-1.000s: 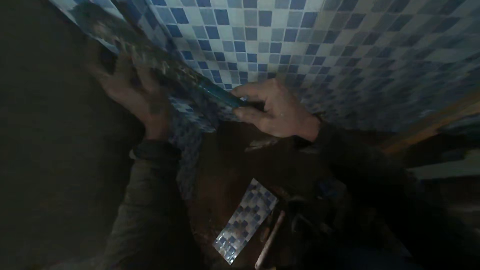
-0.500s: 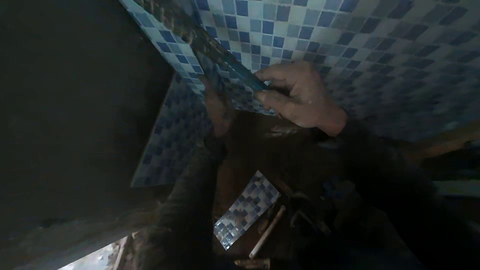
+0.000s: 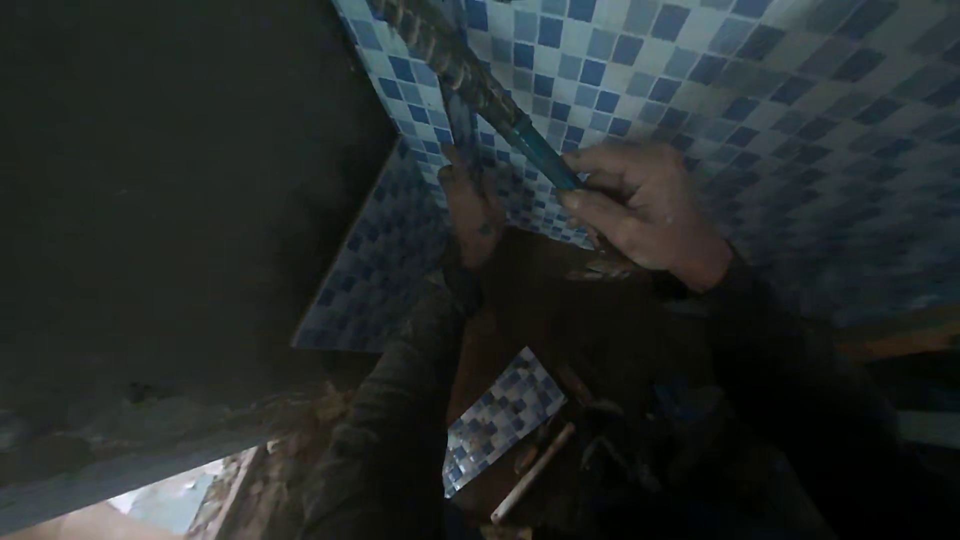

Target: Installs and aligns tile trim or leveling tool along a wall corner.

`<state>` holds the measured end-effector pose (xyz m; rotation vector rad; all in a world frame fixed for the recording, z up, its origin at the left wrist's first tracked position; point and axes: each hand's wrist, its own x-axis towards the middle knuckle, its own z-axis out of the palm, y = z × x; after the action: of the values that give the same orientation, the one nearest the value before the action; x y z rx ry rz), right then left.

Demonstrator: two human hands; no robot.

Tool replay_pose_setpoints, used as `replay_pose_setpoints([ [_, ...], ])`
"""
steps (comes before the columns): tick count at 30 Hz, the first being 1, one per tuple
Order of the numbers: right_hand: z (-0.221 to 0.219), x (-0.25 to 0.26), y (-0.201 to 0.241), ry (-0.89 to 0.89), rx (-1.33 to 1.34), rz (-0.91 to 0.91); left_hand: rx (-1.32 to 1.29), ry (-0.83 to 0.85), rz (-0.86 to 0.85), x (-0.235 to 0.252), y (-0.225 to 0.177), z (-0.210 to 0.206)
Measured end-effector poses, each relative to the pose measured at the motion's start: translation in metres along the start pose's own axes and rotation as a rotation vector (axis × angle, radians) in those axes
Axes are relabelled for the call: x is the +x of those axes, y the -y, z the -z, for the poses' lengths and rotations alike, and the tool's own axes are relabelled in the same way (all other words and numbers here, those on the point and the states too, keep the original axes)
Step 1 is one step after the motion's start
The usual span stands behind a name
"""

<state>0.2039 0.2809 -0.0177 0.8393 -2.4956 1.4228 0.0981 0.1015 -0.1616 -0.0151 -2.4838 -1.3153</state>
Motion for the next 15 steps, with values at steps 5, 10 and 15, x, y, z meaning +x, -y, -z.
replay_pose_setpoints([
  [5,0.003,-0.005,-0.005,0.057,-0.020,-0.007,0.007,-0.195,-0.046,0.004,0.002,-0.016],
  [10,-0.005,-0.013,-0.022,0.172,-0.106,-0.066,0.042,-0.095,0.064,-0.006,-0.016,0.000],
  [15,-0.011,-0.010,-0.029,0.124,-0.196,-0.143,0.063,-0.122,-0.017,-0.001,-0.003,-0.006],
])
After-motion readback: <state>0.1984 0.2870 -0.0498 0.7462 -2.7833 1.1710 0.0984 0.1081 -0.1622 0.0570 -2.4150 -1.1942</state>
